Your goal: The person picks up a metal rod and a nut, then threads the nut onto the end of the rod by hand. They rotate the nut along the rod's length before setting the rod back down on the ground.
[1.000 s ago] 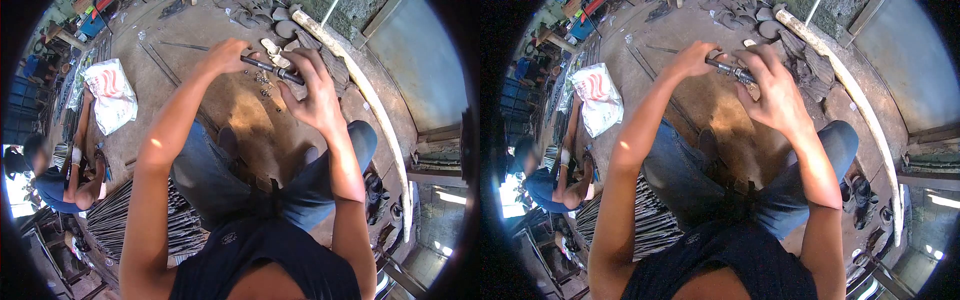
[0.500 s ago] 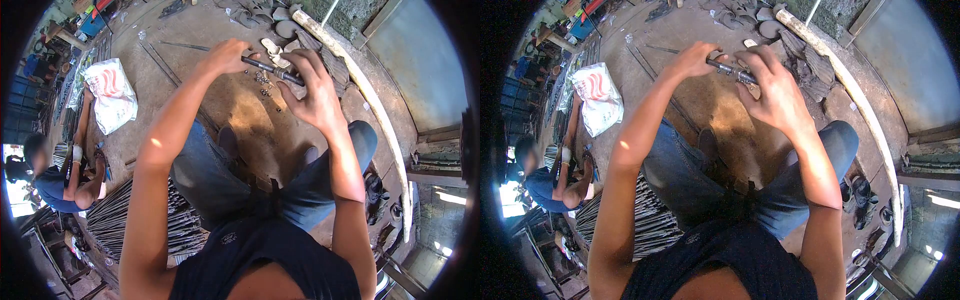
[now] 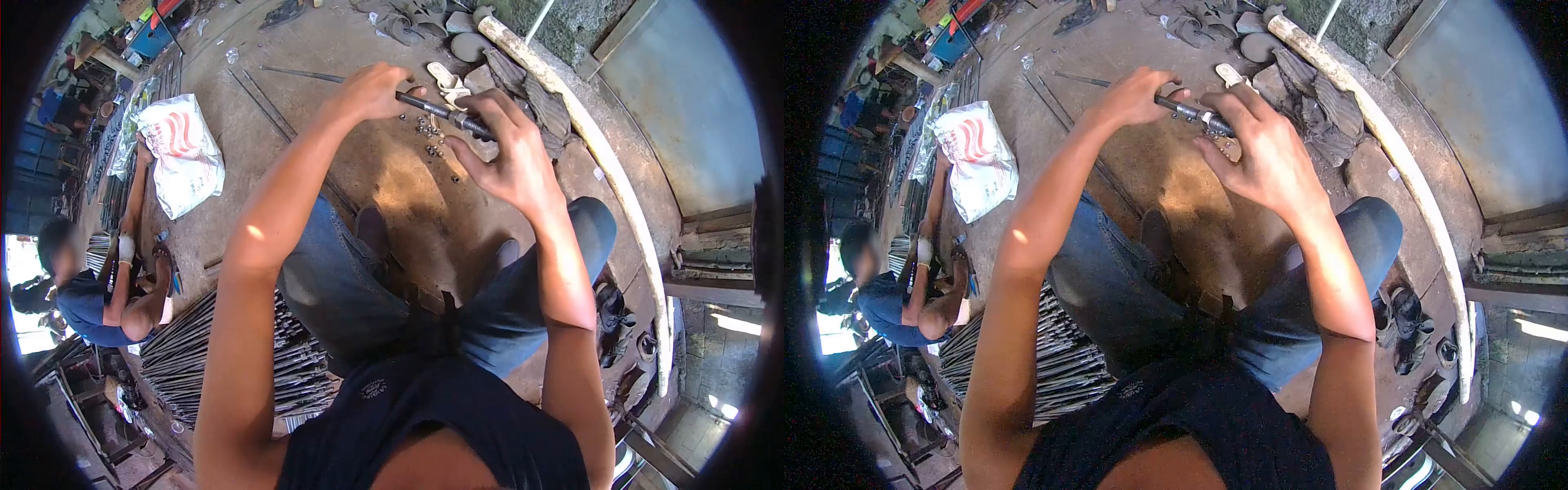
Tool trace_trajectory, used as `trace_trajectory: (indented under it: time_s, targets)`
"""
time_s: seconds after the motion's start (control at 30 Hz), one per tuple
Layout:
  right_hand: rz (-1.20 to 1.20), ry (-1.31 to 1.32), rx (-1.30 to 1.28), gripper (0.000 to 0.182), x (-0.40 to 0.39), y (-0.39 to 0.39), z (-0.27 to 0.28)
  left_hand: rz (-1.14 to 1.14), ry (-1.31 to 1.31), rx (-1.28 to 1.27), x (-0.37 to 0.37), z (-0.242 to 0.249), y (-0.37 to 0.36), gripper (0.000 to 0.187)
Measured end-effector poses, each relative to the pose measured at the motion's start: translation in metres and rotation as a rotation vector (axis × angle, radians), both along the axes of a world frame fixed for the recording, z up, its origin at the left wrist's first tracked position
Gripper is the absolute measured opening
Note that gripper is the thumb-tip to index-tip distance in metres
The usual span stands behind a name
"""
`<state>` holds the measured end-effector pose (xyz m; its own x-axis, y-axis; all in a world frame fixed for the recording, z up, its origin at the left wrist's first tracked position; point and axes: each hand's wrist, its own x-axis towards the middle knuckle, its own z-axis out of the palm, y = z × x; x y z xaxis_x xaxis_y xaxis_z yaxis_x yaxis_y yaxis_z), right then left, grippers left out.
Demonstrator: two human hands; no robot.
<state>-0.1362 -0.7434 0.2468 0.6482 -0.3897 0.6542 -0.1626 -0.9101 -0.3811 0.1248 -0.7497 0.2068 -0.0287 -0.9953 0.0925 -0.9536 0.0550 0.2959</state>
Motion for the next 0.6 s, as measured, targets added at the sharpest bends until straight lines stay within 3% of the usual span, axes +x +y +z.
trace_trajectory:
  time_s: [0.1, 0.23, 0.3, 0.53, 0.6]
  targets:
    - [-0.127, 0.154, 0.211, 0.040, -0.004, 0.003, -0.003, -0.008, 0.012, -0.007, -0.002, 0.001, 0.001, 0.047]
    - [-0.103, -0.018, 0.103, 0.036, 0.001, 0.007, 0.005, 0.001, -0.003, -0.011, -0.005, 0.005, 0.004, 0.046]
    - [-0.198, 0.152, 0.107, 0.034, -0.003, 0.005, 0.001, 0.011, -0.004, -0.010, -0.005, 0.003, 0.004, 0.046]
    - [-0.137, 0.083, 0.029, 0.035, -0.003, 0.003, 0.000, 0.001, -0.004, 0.008, 0.000, -0.007, -0.003, 0.047]
    - [-0.237, 0.208, 0.087, 0.033, -0.003, 0.003, -0.001, -0.006, -0.031, -0.004, -0.002, -0.008, -0.001, 0.047]
